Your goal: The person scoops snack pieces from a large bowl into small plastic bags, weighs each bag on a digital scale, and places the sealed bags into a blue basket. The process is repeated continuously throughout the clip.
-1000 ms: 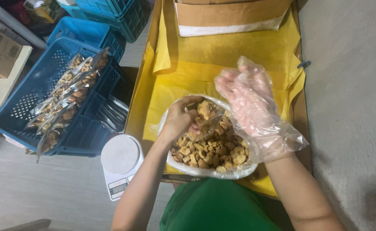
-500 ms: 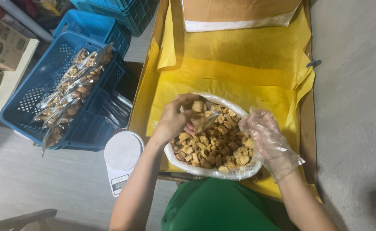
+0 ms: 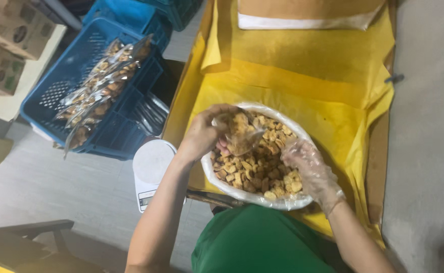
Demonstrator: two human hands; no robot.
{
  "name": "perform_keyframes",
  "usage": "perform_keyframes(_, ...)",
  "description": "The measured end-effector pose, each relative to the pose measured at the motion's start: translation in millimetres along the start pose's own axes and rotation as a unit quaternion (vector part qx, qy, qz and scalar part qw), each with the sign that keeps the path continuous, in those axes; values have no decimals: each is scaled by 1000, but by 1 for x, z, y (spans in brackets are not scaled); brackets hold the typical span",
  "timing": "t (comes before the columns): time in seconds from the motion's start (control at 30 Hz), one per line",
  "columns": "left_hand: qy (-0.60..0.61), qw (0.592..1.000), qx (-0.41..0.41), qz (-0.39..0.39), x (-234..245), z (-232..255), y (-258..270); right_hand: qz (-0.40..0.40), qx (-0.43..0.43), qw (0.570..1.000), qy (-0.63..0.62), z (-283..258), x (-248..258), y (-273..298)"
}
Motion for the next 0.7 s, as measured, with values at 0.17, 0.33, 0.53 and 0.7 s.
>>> perform_keyframes(0.17,12,998,-35,51,34,11,32,-35,-78,955,284,9,-22,-10)
perform_keyframes(0.33,31,982,-46,183,105,0,103,-72,-57,948,304,-8,-59,-16)
perform_keyframes(0.53,112,954,6,278,159,-68,137,-142,75,926,342,-50,-125,-22)
perform_keyframes(0.7,145,933,6,330,186,-121,148,-137,11,912,386,-37,-145,-13)
Point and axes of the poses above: each hand's wrist, its own y-axis away from the middle knuckle, its own x-axis out of the back of the hand, z = x × y, the point moved 9 cm from there along -y, towards the middle knuckle, and after that the axes turned 8 degrees about -y, right-handed, at the moved point
